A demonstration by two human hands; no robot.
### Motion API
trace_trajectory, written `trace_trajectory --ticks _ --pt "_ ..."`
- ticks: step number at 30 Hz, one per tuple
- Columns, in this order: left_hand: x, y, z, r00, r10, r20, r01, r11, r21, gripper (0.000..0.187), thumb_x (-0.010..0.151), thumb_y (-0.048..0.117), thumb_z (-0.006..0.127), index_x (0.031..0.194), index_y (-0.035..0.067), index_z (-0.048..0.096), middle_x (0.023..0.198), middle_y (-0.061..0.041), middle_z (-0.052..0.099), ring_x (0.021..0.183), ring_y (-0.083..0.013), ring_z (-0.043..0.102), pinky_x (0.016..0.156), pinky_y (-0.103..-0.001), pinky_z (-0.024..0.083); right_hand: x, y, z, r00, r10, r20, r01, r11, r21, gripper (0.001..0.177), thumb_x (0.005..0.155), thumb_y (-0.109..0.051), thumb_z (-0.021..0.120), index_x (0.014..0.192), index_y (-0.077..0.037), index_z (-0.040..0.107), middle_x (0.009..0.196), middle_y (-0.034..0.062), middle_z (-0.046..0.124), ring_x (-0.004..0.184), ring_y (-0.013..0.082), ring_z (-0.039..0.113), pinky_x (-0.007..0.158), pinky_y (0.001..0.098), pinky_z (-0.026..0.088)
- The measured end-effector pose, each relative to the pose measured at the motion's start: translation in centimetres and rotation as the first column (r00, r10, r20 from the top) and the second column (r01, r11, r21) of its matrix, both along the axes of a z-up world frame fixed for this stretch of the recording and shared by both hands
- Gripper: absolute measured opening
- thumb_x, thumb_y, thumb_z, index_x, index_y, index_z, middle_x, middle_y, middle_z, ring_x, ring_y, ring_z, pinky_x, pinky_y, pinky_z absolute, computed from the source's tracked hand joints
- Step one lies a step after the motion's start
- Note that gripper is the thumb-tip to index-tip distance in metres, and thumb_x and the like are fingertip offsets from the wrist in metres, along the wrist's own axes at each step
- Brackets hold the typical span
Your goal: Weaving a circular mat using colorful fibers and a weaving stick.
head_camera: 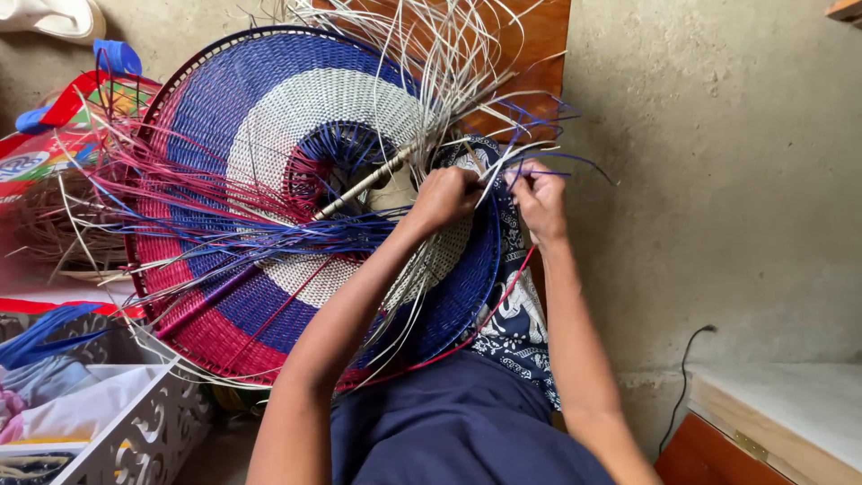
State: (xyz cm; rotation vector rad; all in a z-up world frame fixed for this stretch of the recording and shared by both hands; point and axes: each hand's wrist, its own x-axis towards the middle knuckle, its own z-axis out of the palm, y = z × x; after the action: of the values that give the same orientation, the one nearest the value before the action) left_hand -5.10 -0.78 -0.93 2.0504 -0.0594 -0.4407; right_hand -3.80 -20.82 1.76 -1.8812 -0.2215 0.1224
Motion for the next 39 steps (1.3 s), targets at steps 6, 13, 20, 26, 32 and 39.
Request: trace_trajectory --ticks 6,13,20,26,32,39 --pt "1.2 0.7 -0.4 0.999 -0.017 -0.045 0.017 1.0 0.001 0.015 0.083 0.025 0.064 0.085 0.014 0.074 0.081 -0.017 0.075 0.09 -0.0476 0.07 0.075 -0.057 0.051 -3.6 -0.1 1.8 0.994 0.095 -0.053 -0.093 0.995 0.037 0.012 0.097 -0.01 0.072 0.09 0.0 0.068 0.094 0.0146 0.067 0.089 0.0191 0.061 0.074 0.0313 0.051" --pt "1.5 0.6 -2.5 0.981 -0.119 0.151 0.076 0.962 0.263 0.022 0.077 0.032 0.076 0.098 0.025 0.073 0.085 -0.002 0.077 0.093 -0.0314 0.075 0.094 -0.047 0.049 -4.3 1.9 -1.2 0.995 -0.062 0.075 0.076 0.976 -0.204 0.074 0.072 -0.048 0.097 0.123 -0.005 0.065 0.104 0.0096 0.062 0.09 0.0214 0.059 0.076 0.033 0.047" --pt "0.5 0.3 -3.7 0.904 -0.062 0.422 -0.114 0.918 0.379 0.041 0.069 0.046 0.085 0.093 0.019 0.064 0.083 -0.004 0.072 0.09 -0.0294 0.068 0.087 -0.042 0.045 -3.2 2.7 -0.4 0.973 -0.101 0.206 0.181 0.889 -0.421 0.029 0.086 -0.039 0.089 0.097 -0.014 0.076 0.094 0.0029 0.063 0.081 0.0233 0.061 0.071 0.034 0.051" --pt "0.5 0.0 -4.4 0.894 -0.05 0.446 -0.152 0.902 0.404 0.043 0.066 0.043 0.085 0.092 0.016 0.065 0.083 -0.007 0.071 0.092 -0.0302 0.066 0.087 -0.042 0.045 -2.9 3.9 0.8 0.983 -0.02 0.183 0.086 0.931 -0.356 0.023 0.086 -0.029 0.086 0.089 -0.009 0.074 0.095 0.0101 0.061 0.087 0.0283 0.058 0.077 0.038 0.048" --pt "0.5 0.2 -1.1 0.899 -0.06 0.433 -0.151 0.887 0.437 0.048 0.068 0.049 0.087 0.094 0.016 0.065 0.085 -0.006 0.071 0.091 -0.0302 0.065 0.089 -0.042 0.043 -0.7 4.8 10.5 0.963 0.067 -0.26 0.033 0.932 0.361 0.026 0.1 -0.025 0.063 0.091 -0.002 0.072 0.094 0.0126 0.073 0.094 0.0154 0.063 0.095 0.0277 0.044" --pt "0.9 -0.6 2.0 0.873 -0.05 0.484 -0.227 0.838 0.496 0.028 0.077 0.031 0.079 0.095 0.013 0.068 0.086 -0.01 0.074 0.093 -0.0325 0.065 0.09 -0.042 0.04 1.2 0.1 12.2 0.969 0.097 -0.229 0.042 0.842 0.538 0.026 0.104 -0.023 0.059 0.1 0.001 0.068 0.091 0.0226 0.069 0.09 0.0275 0.07 0.097 0.0399 0.054"
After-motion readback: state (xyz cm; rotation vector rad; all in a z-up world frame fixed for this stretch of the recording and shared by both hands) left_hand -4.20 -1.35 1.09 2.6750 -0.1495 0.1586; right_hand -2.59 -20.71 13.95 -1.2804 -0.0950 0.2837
